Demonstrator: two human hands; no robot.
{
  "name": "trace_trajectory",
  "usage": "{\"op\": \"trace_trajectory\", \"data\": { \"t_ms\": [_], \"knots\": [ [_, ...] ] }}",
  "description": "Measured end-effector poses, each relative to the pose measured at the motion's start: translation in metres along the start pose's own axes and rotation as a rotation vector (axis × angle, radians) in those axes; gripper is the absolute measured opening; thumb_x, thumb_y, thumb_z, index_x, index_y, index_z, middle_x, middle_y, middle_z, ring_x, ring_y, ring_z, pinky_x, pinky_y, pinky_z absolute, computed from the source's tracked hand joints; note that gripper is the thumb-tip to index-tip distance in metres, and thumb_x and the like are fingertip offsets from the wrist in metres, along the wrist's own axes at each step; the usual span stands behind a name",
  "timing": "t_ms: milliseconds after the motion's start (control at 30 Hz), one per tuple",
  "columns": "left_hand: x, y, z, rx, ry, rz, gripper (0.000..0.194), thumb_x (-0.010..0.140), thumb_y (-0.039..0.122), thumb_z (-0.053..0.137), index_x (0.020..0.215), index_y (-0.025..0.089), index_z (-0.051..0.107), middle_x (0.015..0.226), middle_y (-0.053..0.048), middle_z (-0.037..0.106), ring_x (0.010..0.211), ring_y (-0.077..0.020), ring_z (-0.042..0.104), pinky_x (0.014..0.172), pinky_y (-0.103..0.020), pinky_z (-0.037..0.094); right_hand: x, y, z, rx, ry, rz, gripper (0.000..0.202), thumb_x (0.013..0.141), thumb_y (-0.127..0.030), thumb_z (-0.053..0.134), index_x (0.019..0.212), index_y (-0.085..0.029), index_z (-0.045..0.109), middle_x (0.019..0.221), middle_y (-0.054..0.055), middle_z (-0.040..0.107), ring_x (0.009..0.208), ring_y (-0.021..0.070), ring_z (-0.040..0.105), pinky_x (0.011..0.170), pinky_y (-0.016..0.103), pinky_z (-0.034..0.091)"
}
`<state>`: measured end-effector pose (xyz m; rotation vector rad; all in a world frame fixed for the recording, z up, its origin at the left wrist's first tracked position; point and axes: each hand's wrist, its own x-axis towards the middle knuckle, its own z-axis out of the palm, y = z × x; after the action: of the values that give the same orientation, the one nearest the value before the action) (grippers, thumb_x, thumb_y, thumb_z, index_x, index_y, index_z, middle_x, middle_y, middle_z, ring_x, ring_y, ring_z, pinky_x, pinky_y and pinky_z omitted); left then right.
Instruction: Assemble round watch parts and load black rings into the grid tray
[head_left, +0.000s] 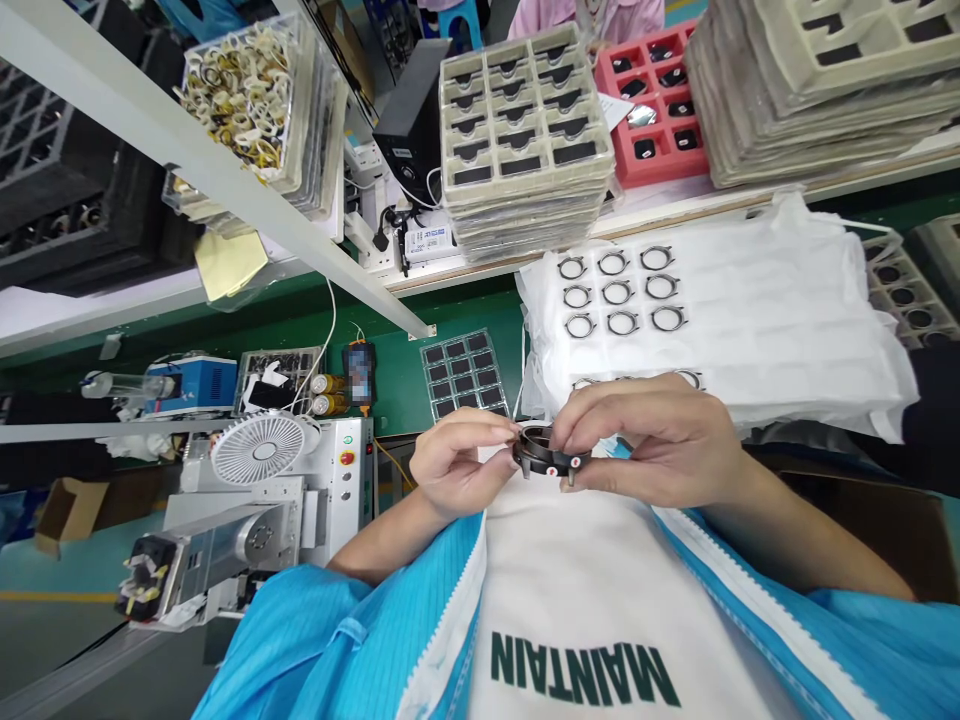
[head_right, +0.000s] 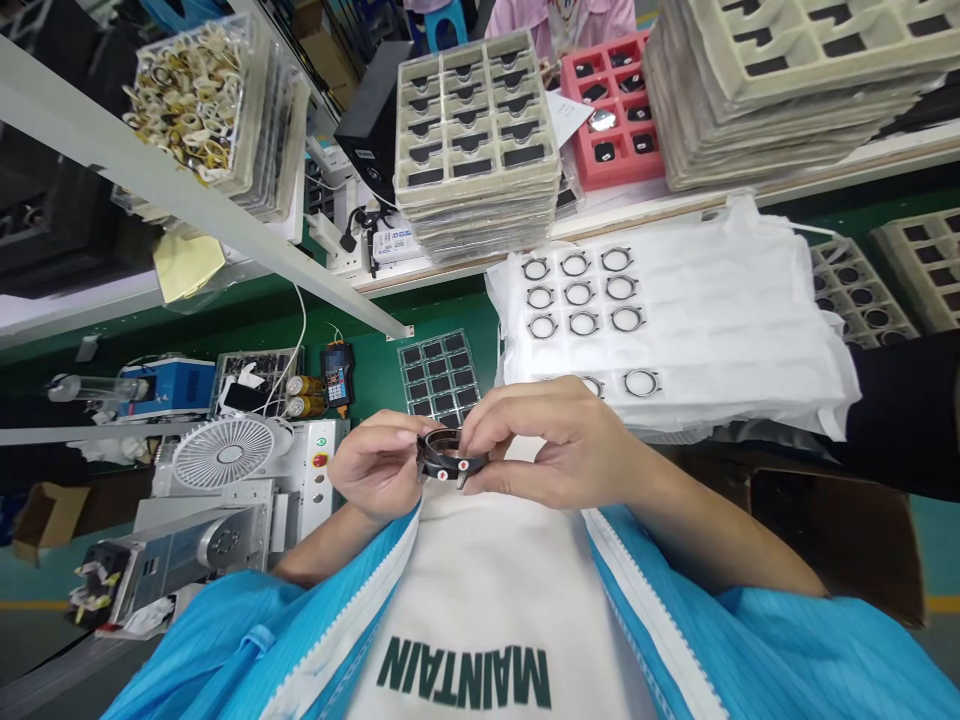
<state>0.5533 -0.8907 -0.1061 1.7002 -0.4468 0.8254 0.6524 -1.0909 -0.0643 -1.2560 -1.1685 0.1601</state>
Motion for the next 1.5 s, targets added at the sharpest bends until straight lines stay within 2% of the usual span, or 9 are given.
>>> {"op": "trace_trajectory", "data": {
  "t_ms": [100,233,400,600,767,1033,1167,1300,1500],
  "knots": [
    [-0.002,-0.005,0.000,-0.013,0.004,-0.032,0.046,0.090,0.017,0.079,0.135,0.024,0.068,0.103,-0.005,0.075,0.085,-0.0134,0.073,0.069,-0.024,0.066,0.001,0.002,-0.002,-0.031,-0.021,0.028,0.012,0.086,-0.015,0.084,0.089,-0.018,0.072,0.084,0.005,0.076,0.076,0.0160,0.073,0.068,0.024,0.060],
    [-0.002,-0.009,-0.002,0.040,-0.045,-0.050,0.044,0.092,0.017,0.076,0.134,0.028,0.071,0.121,-0.008,0.071,0.098,-0.0160,0.073,0.070,-0.025,0.066,0.002,0.002,-0.002,-0.058,-0.046,0.072,0.013,0.086,-0.018,0.084,0.088,-0.018,0.071,0.085,0.005,0.076,0.077,0.0152,0.073,0.069,0.023,0.060],
    [-0.002,-0.012,-0.003,0.008,-0.031,-0.022,0.037,0.091,0.014,0.076,0.127,0.023,0.073,0.106,-0.007,0.078,0.093,-0.0158,0.075,0.079,-0.028,0.066,0.005,0.002,-0.002,-0.070,-0.049,0.086,0.013,0.087,-0.019,0.083,0.090,-0.019,0.071,0.087,0.004,0.076,0.077,0.0152,0.073,0.069,0.023,0.061],
    [0.002,-0.009,-0.003,0.038,-0.023,-0.041,0.028,0.090,0.012,0.077,0.117,0.019,0.075,0.101,-0.007,0.080,0.088,-0.0160,0.077,0.074,-0.026,0.065,0.008,0.002,-0.003,-0.074,-0.060,0.071,0.014,0.087,-0.020,0.084,0.094,-0.019,0.072,0.088,0.004,0.076,0.078,0.0154,0.074,0.071,0.023,0.062],
    [0.008,-0.004,-0.005,0.129,-0.024,0.040,0.027,0.090,0.014,0.079,0.114,0.023,0.076,0.099,-0.004,0.081,0.083,-0.0149,0.079,0.070,-0.023,0.066,0.010,-0.004,-0.003,-0.109,-0.118,0.020,0.012,0.091,-0.021,0.080,0.098,-0.019,0.072,0.093,0.007,0.076,0.081,0.0154,0.073,0.072,0.024,0.062],
    [0.008,-0.003,-0.012,0.226,-0.044,0.181,0.032,0.089,0.017,0.081,0.119,0.022,0.073,0.102,-0.003,0.081,0.082,-0.0176,0.081,0.070,-0.028,0.071,0.011,-0.009,0.003,-0.134,-0.149,-0.042,0.010,0.093,-0.016,0.076,0.099,-0.018,0.068,0.097,0.008,0.075,0.089,0.0156,0.072,0.080,0.025,0.060],
    [0.005,-0.001,-0.017,0.310,-0.057,0.190,0.032,0.090,0.016,0.079,0.120,0.024,0.072,0.101,-0.002,0.081,0.084,-0.0182,0.081,0.071,-0.029,0.071,0.011,-0.006,0.004,-0.079,-0.159,-0.014,0.009,0.094,-0.019,0.075,0.101,-0.019,0.069,0.094,0.006,0.073,0.087,0.0151,0.070,0.078,0.025,0.059],
    [0.000,0.003,-0.020,0.404,-0.071,0.120,0.033,0.090,0.017,0.079,0.122,0.022,0.073,0.103,-0.003,0.082,0.087,-0.0174,0.081,0.074,-0.026,0.069,0.008,-0.002,0.009,0.011,-0.168,0.051,0.010,0.096,-0.024,0.073,0.104,-0.018,0.070,0.093,0.006,0.067,0.082,0.0144,0.065,0.074,0.025,0.056],
    [-0.005,0.008,-0.021,0.480,-0.057,0.083,0.037,0.086,0.011,0.079,0.121,0.022,0.076,0.105,-0.003,0.082,0.087,-0.0139,0.079,0.075,-0.021,0.066,0.003,0.000,0.019,0.080,-0.128,0.127,0.011,0.098,-0.012,0.060,0.103,-0.018,0.068,0.092,0.006,0.064,0.082,0.0149,0.063,0.075,0.027,0.054]
  ]
}}
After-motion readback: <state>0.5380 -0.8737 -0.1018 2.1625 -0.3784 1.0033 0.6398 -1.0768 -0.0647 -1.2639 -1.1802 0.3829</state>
